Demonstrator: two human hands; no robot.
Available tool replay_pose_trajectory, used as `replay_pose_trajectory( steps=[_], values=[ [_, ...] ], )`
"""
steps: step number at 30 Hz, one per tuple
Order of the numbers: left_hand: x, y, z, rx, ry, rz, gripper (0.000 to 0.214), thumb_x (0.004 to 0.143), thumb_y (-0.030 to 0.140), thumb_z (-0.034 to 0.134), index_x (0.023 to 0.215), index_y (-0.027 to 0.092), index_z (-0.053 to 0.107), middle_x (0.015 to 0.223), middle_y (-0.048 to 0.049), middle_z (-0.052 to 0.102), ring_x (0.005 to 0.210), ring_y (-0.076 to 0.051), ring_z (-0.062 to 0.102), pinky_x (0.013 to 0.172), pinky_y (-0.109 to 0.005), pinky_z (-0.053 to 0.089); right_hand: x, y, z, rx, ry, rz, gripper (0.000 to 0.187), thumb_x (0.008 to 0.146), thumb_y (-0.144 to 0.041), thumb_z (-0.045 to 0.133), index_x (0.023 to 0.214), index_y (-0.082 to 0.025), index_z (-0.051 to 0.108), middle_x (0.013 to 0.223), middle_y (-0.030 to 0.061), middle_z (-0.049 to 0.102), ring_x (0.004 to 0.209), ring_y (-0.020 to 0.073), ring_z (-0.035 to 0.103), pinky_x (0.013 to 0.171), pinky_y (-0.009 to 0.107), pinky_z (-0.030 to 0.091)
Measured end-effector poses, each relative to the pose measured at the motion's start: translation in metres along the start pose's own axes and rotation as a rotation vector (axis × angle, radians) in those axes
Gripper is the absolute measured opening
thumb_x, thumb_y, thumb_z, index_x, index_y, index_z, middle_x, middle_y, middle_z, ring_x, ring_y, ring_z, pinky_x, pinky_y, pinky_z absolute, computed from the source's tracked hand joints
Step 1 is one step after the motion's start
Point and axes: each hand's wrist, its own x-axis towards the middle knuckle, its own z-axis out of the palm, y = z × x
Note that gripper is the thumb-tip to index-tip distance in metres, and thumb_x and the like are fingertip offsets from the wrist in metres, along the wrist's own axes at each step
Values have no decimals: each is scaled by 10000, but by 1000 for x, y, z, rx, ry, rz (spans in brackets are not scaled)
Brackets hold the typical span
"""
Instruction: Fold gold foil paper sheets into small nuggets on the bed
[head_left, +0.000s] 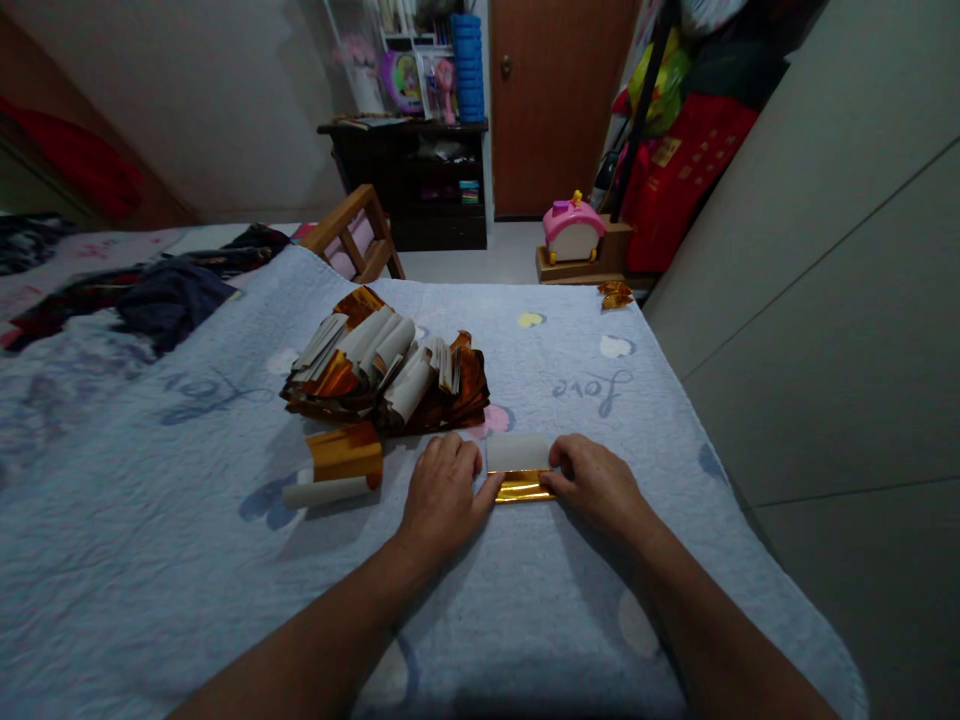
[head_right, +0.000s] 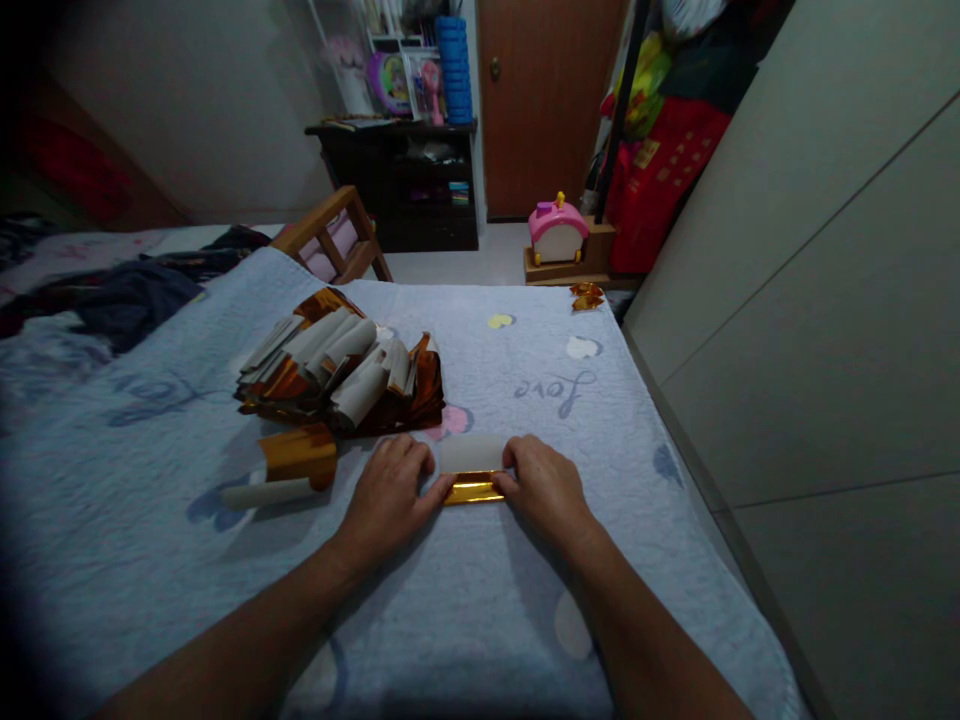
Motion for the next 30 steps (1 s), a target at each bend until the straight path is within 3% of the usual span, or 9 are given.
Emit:
replay_pose_trajectory(
  steps=[9, 19, 24, 27, 30],
  values=[
    [4, 0, 3, -220, -71, -53, 188, 787, 291, 750, 807, 198, 589, 945, -53, 598, 977, -278, 542, 852, -392, 416, 0, 2, 2, 19, 20, 2, 161, 823, -247, 679, 961, -196, 612, 879, 38, 675, 769, 189, 588, 629, 279, 302],
    [2, 7, 3, -567, -97, -71, 140, 791, 144, 638, 802, 209, 515, 805, 7, 574, 798, -192, 556, 727, -298, 391, 0, 4, 2, 127, 26, 9, 273, 777, -234, 690, 1012, -207, 555, 785, 0, 628, 683, 178, 563, 596, 277, 302],
    [0, 8, 3, -671, -16, -69, 152, 780, 149, 658, 899, 204, 582, 877, -9, 609, 836, -188, 579, 762, -294, 423, 2, 12, 3, 311, 71, -8, 408, 721, -218, 723, 1089, -203, 547, 887, 25, 649, 735, 194, 597, 630, 287, 378],
    [0, 8, 2, -699, 29, -46, 132, 775, 157, 675, 886, 203, 621, 873, -14, 624, 832, -187, 585, 766, -292, 432, 5, 16, 3, 438, 41, -43, 280, 716, -202, 716, 976, -193, 611, 851, 31, 662, 718, 189, 588, 636, 290, 413],
    [0, 6, 3, -727, 40, -48, 89, 780, 164, 673, 859, 200, 650, 854, -19, 630, 828, -189, 592, 765, -293, 436, 6, 15, 1, 651, -67, -85, 224, 717, -171, 693, 940, -177, 684, 870, 51, 714, 772, 207, 629, 680, 299, 471]
  ],
)
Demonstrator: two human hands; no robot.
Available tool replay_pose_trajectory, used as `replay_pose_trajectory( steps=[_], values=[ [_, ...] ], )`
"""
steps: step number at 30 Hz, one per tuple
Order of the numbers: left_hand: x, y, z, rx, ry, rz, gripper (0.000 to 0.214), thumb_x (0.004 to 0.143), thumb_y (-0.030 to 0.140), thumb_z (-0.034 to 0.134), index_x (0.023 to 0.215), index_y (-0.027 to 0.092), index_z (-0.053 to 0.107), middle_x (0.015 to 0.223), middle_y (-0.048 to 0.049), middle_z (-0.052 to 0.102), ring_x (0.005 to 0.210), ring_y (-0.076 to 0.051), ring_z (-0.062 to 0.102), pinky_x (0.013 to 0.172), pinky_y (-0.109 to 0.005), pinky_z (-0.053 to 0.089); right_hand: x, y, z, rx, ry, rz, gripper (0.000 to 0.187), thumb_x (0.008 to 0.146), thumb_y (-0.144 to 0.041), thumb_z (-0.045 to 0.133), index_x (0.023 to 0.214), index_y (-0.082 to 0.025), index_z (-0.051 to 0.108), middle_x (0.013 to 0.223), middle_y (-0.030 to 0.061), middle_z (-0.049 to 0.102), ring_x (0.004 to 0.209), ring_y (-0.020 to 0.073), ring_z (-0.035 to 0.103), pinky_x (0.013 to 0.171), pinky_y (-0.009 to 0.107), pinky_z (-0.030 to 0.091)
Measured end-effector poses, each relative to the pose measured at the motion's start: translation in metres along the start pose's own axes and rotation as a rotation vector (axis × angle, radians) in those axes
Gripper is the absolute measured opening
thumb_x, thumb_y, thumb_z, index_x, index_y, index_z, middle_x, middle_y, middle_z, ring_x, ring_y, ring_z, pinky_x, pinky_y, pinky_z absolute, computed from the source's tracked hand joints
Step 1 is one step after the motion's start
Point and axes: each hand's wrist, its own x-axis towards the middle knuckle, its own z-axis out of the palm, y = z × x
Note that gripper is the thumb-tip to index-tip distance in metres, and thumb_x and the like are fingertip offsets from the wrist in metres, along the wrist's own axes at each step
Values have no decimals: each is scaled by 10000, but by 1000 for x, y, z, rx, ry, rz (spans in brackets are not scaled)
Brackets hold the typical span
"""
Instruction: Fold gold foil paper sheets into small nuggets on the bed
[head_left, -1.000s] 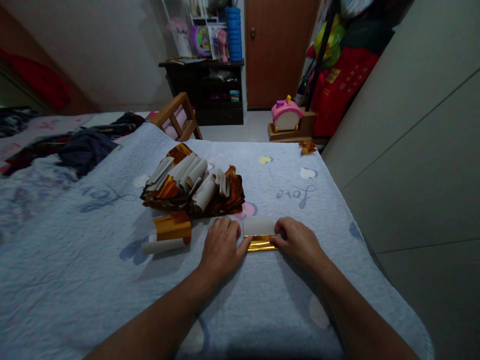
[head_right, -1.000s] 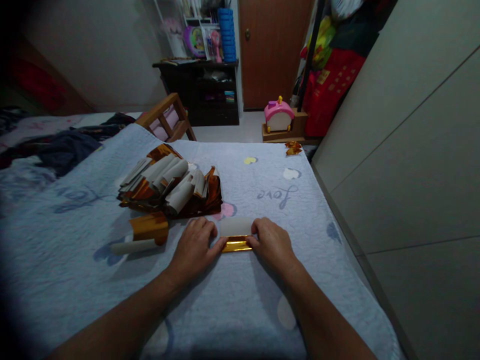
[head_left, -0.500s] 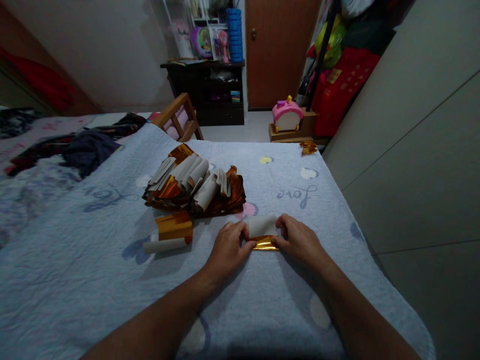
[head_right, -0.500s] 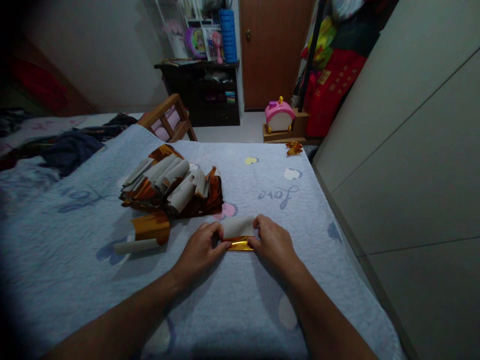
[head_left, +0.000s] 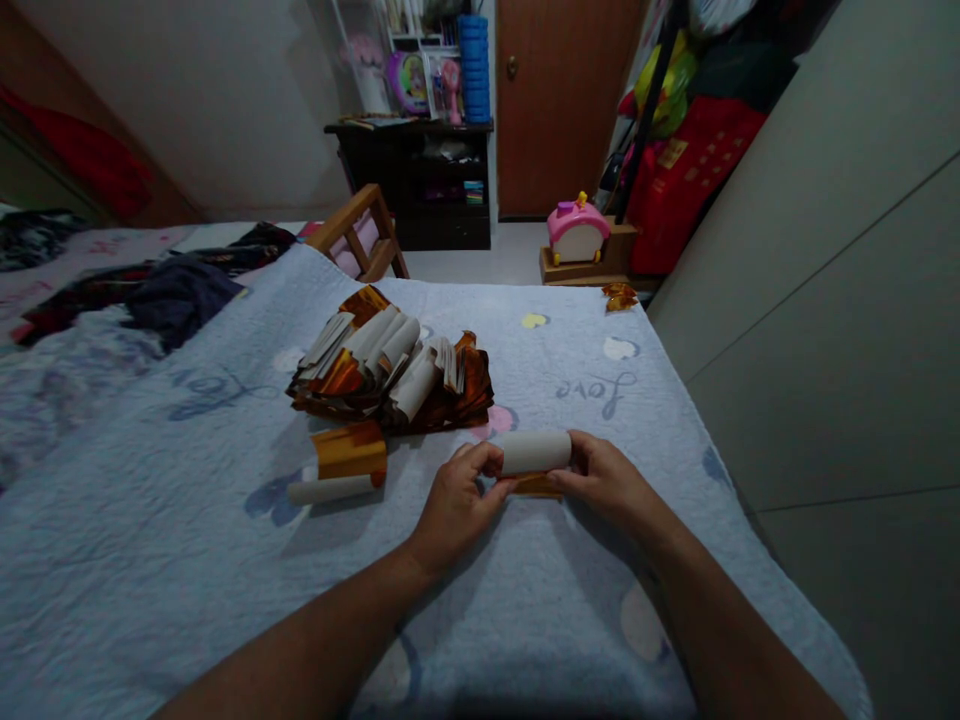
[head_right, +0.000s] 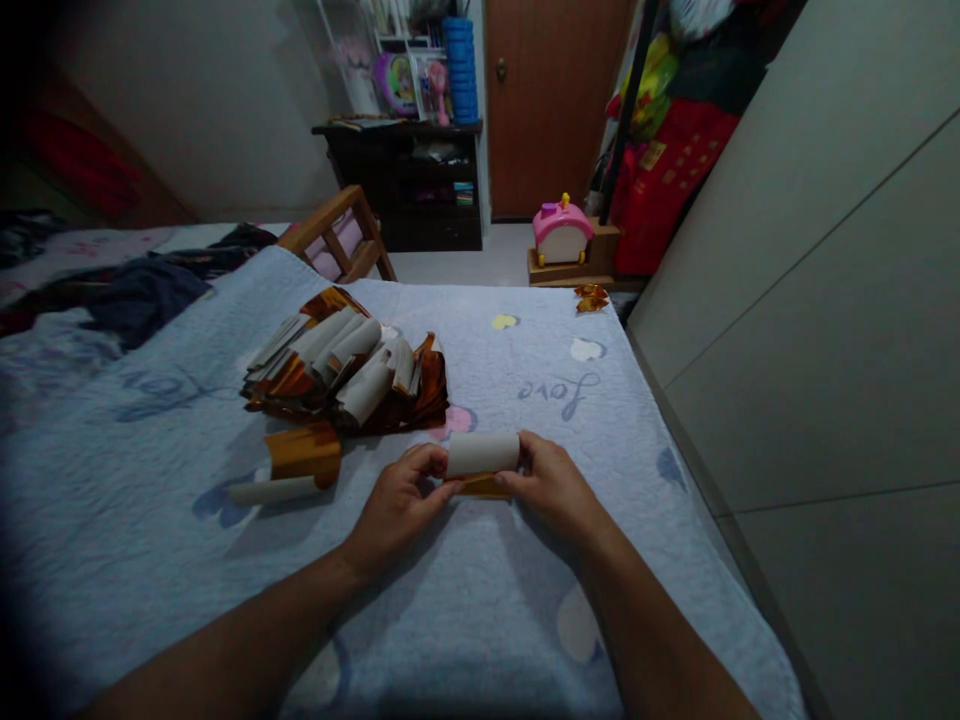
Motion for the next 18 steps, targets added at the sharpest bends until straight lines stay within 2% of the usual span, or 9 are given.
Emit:
replay_pose_trajectory(
  steps=[4, 8, 12, 18],
  values=[
    [0, -3, 0, -28, 0, -31, 72, 778, 179, 687, 849, 189, 682, 848, -30, 654, 832, -196, 606, 770, -298, 439, 0, -7, 0, 259, -108, 2, 324, 726, -154, 657, 1039, -159, 739, 991, 75, 759, 892, 240, 677, 786, 332, 523],
    [0, -3, -1, -89, -35, -59, 95, 821, 251, 685, 876, 181, 717, 835, -34, 684, 805, -194, 615, 731, -287, 437, 0, -8, 0, 270, -99, 36, 299, 711, -157, 664, 996, -154, 753, 951, 73, 765, 871, 233, 675, 786, 331, 522],
    [1, -4, -2, -159, -82, -105, 213, 891, 340, 630, 872, 164, 748, 797, -34, 693, 742, -179, 611, 677, -273, 429, 0, -6, -1, 300, -107, 38, 305, 720, -182, 671, 1013, -152, 746, 962, 75, 768, 871, 230, 679, 801, 335, 519],
    [4, -5, -4, -240, -80, -172, 260, 882, 372, 642, 850, 143, 761, 763, -36, 687, 715, -173, 603, 663, -269, 432, 0, -7, 2, 315, -110, -3, 346, 746, -214, 656, 1078, -170, 741, 1041, 81, 765, 937, 244, 680, 842, 356, 523]
  ],
)
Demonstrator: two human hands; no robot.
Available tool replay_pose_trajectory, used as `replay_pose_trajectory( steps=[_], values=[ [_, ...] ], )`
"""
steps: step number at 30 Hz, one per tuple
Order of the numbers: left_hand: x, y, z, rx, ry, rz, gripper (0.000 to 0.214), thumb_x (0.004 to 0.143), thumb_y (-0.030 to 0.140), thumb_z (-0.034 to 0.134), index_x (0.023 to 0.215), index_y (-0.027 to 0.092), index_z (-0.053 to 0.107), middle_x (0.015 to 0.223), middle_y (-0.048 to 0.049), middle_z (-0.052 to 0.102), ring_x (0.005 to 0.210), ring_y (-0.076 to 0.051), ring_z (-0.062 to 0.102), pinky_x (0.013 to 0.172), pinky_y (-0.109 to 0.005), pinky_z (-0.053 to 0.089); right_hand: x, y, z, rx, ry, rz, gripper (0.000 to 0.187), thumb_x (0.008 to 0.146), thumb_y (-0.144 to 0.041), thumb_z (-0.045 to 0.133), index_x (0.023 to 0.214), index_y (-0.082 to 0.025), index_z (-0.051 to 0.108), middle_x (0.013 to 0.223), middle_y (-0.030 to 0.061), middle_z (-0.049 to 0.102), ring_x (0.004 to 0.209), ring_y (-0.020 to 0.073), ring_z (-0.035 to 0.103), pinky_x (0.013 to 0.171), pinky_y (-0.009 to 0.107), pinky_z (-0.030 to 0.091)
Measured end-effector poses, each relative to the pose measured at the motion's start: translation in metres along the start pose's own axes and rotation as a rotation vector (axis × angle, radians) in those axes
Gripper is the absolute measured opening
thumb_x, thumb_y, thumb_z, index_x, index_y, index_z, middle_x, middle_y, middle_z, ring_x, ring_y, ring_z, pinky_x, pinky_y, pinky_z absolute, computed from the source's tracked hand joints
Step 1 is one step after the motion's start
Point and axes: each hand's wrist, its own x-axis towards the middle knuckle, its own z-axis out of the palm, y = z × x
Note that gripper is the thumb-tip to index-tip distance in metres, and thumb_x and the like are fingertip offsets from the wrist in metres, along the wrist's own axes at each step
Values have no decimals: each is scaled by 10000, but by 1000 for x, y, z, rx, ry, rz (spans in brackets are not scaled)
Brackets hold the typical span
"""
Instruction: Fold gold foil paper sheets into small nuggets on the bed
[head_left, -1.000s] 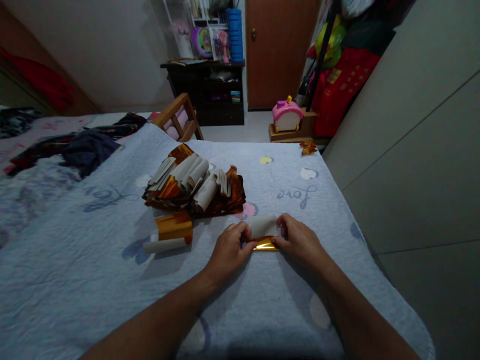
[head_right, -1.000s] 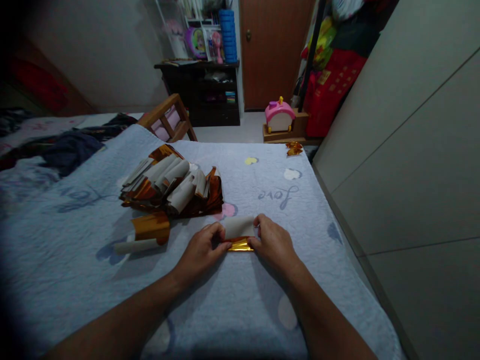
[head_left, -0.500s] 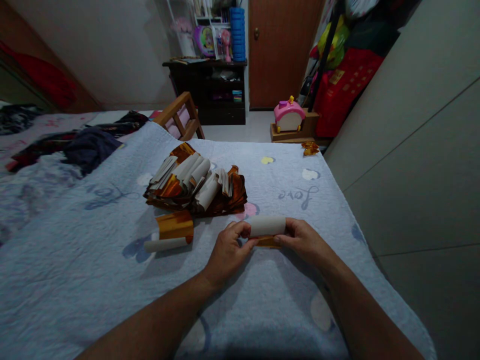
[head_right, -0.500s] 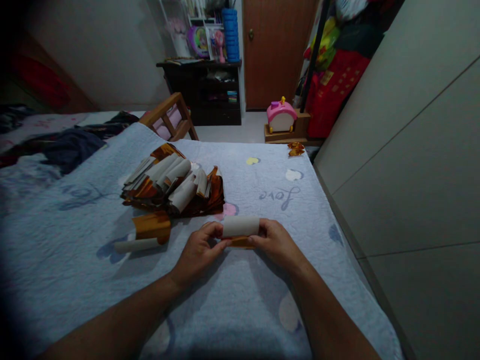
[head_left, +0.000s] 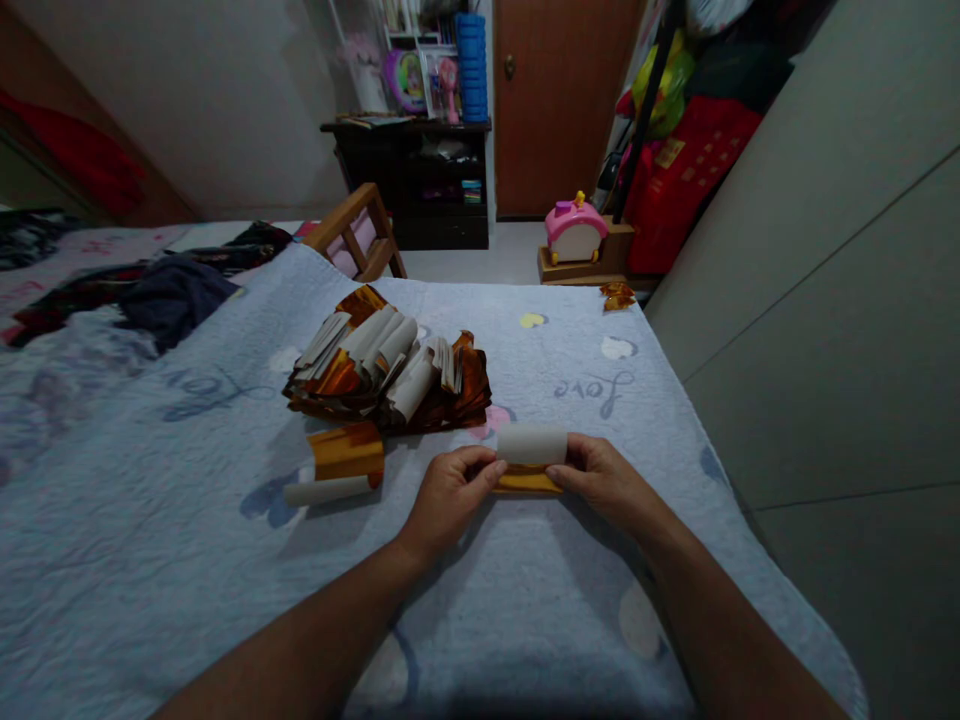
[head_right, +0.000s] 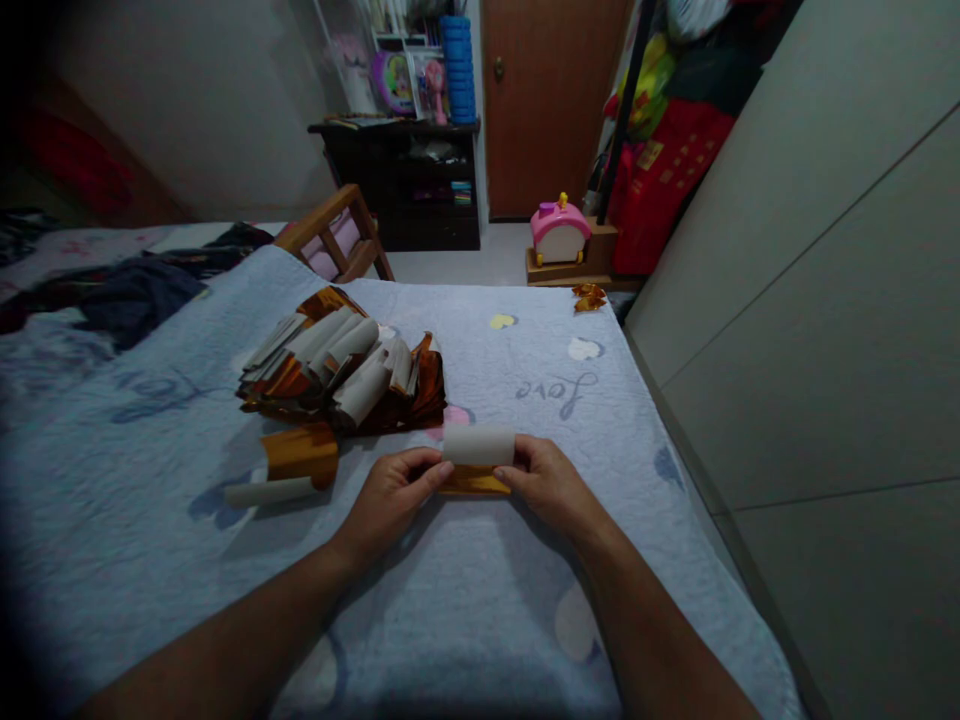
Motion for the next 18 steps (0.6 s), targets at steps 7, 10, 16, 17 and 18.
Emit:
replay_pose_trajectory(
  steps=[7, 10, 16, 17, 18],
  values=[
    [3, 6, 0, -137, 61, -37, 211, 837, 341, 675, 858, 148, 759, 806, -40, 715, 760, -176, 628, 713, -267, 471, -1, 1, 4, 56, 34, -30, 331, 780, -270, 665, 1086, -151, 710, 1050, 86, 753, 947, 238, 682, 886, 386, 516],
    [4, 6, -1, -139, 69, -46, 212, 841, 345, 675, 834, 147, 750, 784, -34, 707, 744, -172, 625, 707, -266, 473, -2, -1, 5, 42, 57, -43, 282, 787, -262, 661, 1042, -157, 719, 1024, 77, 755, 930, 231, 685, 888, 390, 515],
    [4, 3, 0, -203, 81, -47, 214, 835, 353, 691, 863, 147, 745, 811, -31, 724, 763, -178, 648, 729, -269, 497, -1, -1, 7, 52, 58, -26, 309, 761, -247, 681, 1056, -165, 715, 1032, 80, 757, 926, 231, 690, 857, 379, 531],
    [5, 3, 0, -210, 80, -46, 216, 838, 355, 689, 868, 147, 742, 822, -33, 727, 773, -180, 651, 735, -271, 500, -1, -2, 7, 56, 56, -20, 304, 759, -248, 681, 1050, -164, 713, 1024, 80, 756, 920, 229, 689, 845, 371, 530],
    [5, 3, 0, -212, 79, -46, 219, 843, 356, 685, 875, 147, 740, 835, -36, 730, 785, -183, 655, 744, -273, 503, -2, -2, 8, 55, 53, -12, 296, 759, -250, 680, 1040, -162, 712, 1010, 80, 753, 909, 226, 686, 830, 362, 528]
  ],
)
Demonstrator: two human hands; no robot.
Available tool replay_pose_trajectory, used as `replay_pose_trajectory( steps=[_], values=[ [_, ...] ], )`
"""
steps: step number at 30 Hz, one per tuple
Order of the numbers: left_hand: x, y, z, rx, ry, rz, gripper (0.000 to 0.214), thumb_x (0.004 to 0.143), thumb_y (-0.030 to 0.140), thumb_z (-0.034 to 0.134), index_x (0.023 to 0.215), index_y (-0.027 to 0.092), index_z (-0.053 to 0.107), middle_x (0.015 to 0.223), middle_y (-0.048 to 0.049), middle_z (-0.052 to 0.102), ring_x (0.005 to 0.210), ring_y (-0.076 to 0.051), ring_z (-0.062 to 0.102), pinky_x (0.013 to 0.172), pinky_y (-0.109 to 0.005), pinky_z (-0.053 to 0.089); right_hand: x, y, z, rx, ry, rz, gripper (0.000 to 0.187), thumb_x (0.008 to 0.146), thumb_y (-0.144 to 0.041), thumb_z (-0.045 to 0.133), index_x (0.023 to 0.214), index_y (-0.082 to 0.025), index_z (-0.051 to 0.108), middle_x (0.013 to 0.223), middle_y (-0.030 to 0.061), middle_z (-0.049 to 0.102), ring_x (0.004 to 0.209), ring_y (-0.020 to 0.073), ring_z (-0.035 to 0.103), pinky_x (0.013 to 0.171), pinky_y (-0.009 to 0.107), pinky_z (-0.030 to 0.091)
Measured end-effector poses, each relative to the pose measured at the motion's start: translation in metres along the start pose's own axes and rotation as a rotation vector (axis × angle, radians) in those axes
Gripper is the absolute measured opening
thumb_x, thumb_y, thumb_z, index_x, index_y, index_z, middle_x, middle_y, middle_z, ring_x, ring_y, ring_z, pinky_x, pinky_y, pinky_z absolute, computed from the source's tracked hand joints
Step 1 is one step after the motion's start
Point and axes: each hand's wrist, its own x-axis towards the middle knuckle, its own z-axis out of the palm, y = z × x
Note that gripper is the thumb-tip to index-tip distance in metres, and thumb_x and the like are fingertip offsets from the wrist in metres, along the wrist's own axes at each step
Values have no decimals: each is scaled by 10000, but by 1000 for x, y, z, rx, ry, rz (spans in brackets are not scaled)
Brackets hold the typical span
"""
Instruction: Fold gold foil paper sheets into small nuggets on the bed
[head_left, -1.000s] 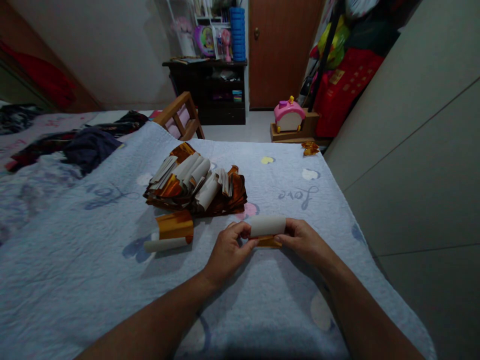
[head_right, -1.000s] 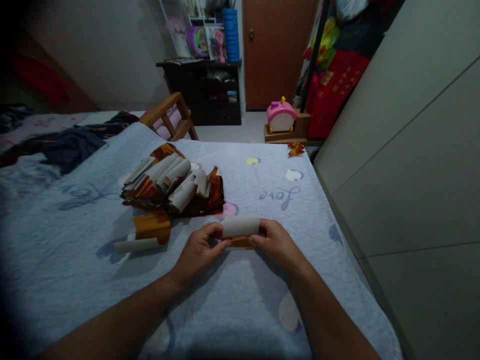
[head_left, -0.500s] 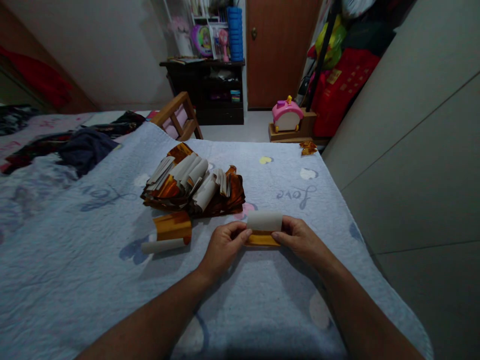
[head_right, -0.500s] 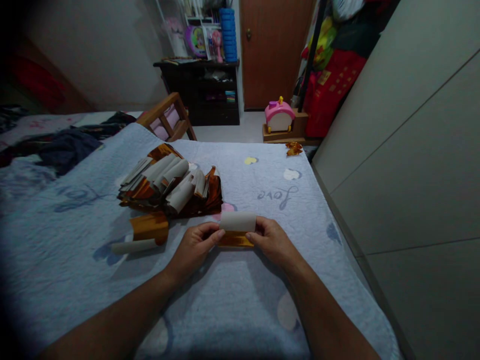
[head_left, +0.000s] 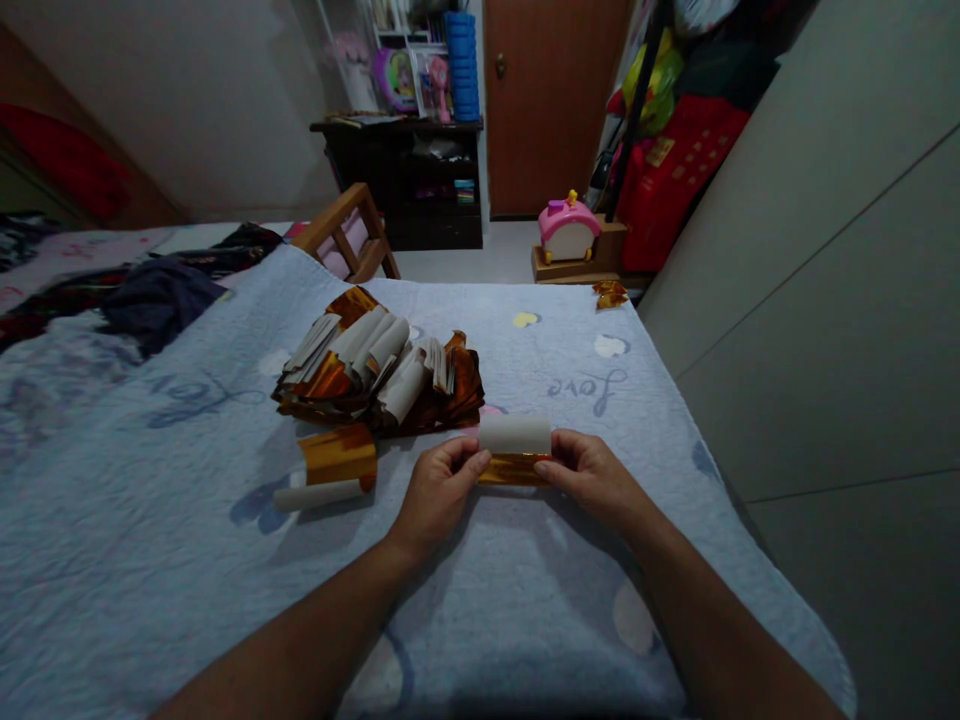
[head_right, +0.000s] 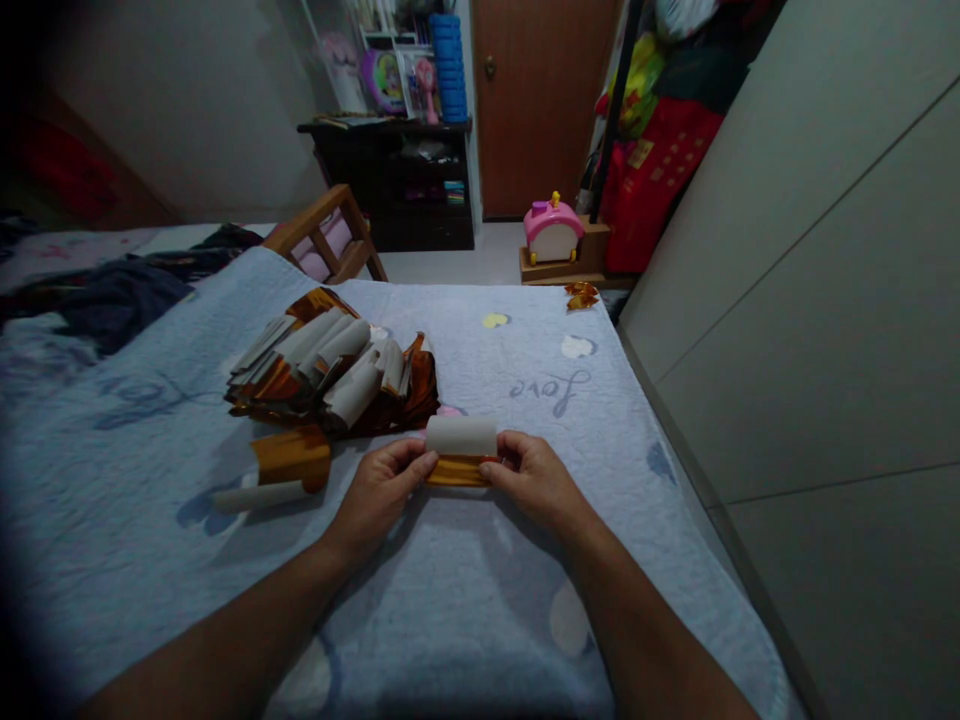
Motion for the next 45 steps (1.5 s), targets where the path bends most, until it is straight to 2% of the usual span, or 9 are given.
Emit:
replay_pose_trajectory(
  steps=[8, 16, 30, 38, 45],
  values=[
    [1, -2, -1, 34, -31, 1, 219, 875, 346, 651, 933, 145, 717, 915, -51, 733, 877, -197, 664, 829, -290, 508, -2, -4, 4, -89, 59, -28, 153, 793, -287, 644, 885, -169, 676, 808, 28, 677, 733, 167, 602, 688, 286, 473],
    [2, -3, -1, 19, -63, 3, 217, 898, 340, 632, 979, 151, 704, 969, -62, 729, 941, -212, 663, 881, -310, 506, -3, -3, 5, -132, 65, -18, 145, 788, -290, 622, 881, -180, 643, 788, 18, 632, 714, 162, 574, 683, 293, 461],
    [3, -2, -1, 17, -56, 31, 201, 892, 314, 644, 993, 161, 724, 973, -57, 740, 930, -201, 664, 878, -303, 505, -5, -8, 9, -236, 122, -123, 52, 786, -238, 596, 821, -201, 599, 711, -23, 544, 649, 134, 506, 620, 259, 412],
    [3, -2, -1, 12, -23, 17, 216, 876, 331, 654, 984, 156, 721, 953, -58, 742, 900, -200, 665, 848, -300, 513, -6, -8, 11, -207, 105, -103, 103, 784, -268, 614, 860, -200, 603, 718, -19, 557, 654, 138, 515, 615, 258, 419],
    [2, -4, -2, 1, 3, 4, 215, 889, 341, 652, 1010, 172, 709, 960, -45, 748, 930, -198, 675, 866, -293, 509, -8, -9, 10, -272, 142, -79, 185, 862, -361, 577, 773, -200, 599, 705, -2, 565, 660, 152, 517, 626, 283, 401]
  ],
)
